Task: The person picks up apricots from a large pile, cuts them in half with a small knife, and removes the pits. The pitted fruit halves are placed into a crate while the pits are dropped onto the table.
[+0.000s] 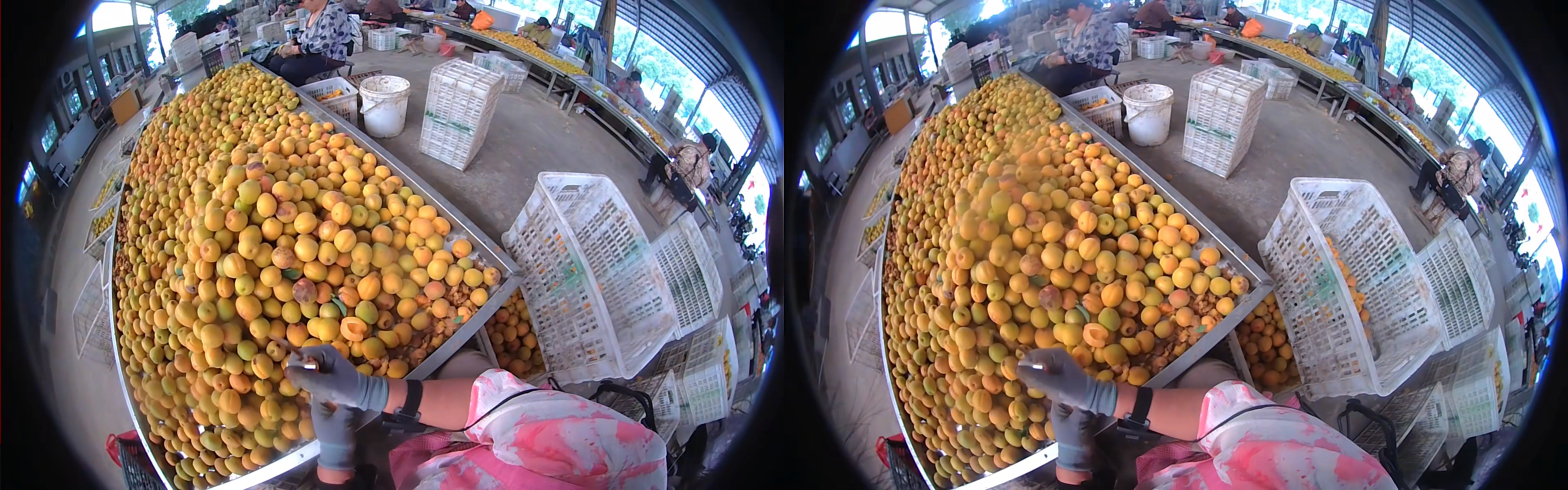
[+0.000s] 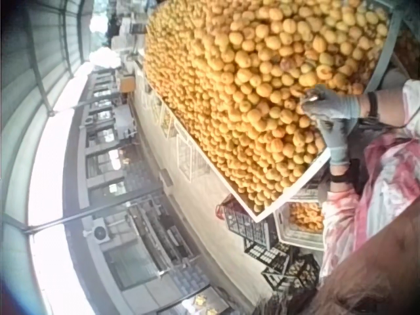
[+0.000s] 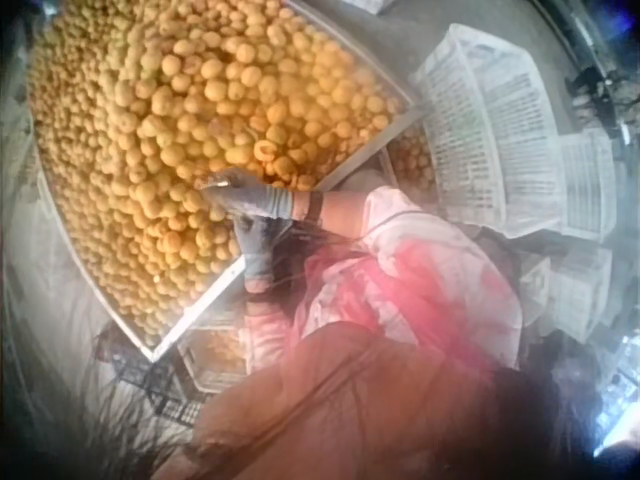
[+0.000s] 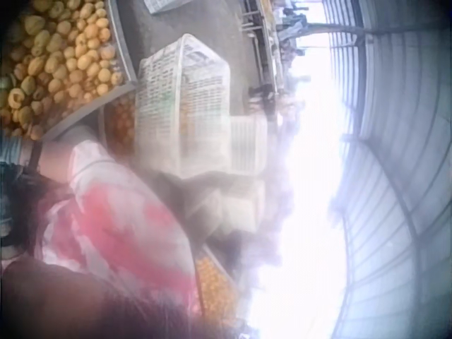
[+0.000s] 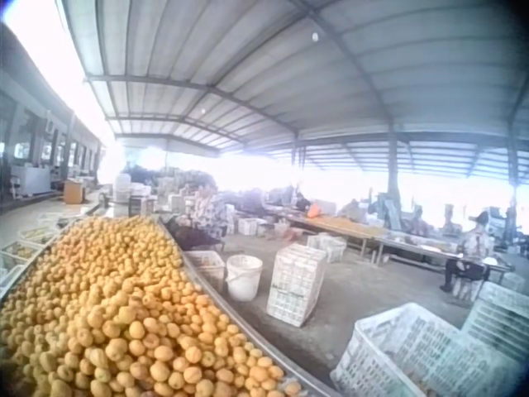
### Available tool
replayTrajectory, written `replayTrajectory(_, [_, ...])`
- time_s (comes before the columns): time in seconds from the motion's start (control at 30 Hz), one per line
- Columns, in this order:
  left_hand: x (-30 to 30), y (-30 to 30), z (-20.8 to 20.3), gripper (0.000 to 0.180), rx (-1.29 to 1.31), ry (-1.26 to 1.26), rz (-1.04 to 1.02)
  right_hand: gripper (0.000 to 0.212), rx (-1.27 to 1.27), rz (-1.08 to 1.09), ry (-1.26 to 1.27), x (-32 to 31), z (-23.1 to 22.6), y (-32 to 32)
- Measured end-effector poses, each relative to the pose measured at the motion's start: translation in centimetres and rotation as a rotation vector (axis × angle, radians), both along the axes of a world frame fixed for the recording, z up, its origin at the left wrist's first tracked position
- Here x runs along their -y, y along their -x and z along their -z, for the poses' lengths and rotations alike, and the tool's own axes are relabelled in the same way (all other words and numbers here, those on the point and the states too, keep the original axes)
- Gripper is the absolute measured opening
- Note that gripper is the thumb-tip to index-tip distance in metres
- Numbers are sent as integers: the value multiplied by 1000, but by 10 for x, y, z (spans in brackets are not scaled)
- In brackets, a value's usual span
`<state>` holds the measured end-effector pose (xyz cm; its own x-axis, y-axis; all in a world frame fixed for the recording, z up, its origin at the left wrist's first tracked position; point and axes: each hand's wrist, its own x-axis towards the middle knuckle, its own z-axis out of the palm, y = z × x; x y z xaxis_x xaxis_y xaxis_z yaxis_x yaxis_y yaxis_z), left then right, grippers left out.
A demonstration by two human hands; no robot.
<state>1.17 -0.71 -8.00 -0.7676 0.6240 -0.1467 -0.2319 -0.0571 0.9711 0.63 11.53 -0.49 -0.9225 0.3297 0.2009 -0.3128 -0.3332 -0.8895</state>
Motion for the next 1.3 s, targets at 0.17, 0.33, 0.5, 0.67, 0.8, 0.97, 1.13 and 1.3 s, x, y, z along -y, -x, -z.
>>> replayTrajectory(0.17, [0, 2, -39, 47, 205, 4, 138, 40, 152, -95, 306, -14, -4, -2])
replayTrajectory(0.33, [-1, 1, -52, 38, 501, -96, 184, 43, 128, -189, 583, -20, -3, -5])
replayTrajectory(0.5, [3, 3, -52, 35, 723, -289, 333, 45, 87, -366, 809, -29, -8, -9])
replayTrajectory(0.67, [-2, 13, -48, 41, 644, -306, 423, 46, 168, -183, 760, -34, -12, -8])
replayTrajectory(0.8, [-3, 16, -64, 55, 583, -261, 421, 46, 124, -41, 552, -44, -14, -9])
replayTrajectory(0.97, [-1, 14, -60, 55, 444, -32, 385, 45, 179, -37, 368, -41, -16, -15])
replayTrajectory(1.13, [1, 18, -47, 52, 420, -75, 425, 42, 147, -152, 252, -38, -14, -14])
replayTrajectory(1.3, [3, 18, -46, 47, 524, -225, 412, 44, 130, -227, 493, -35, -6, -8])
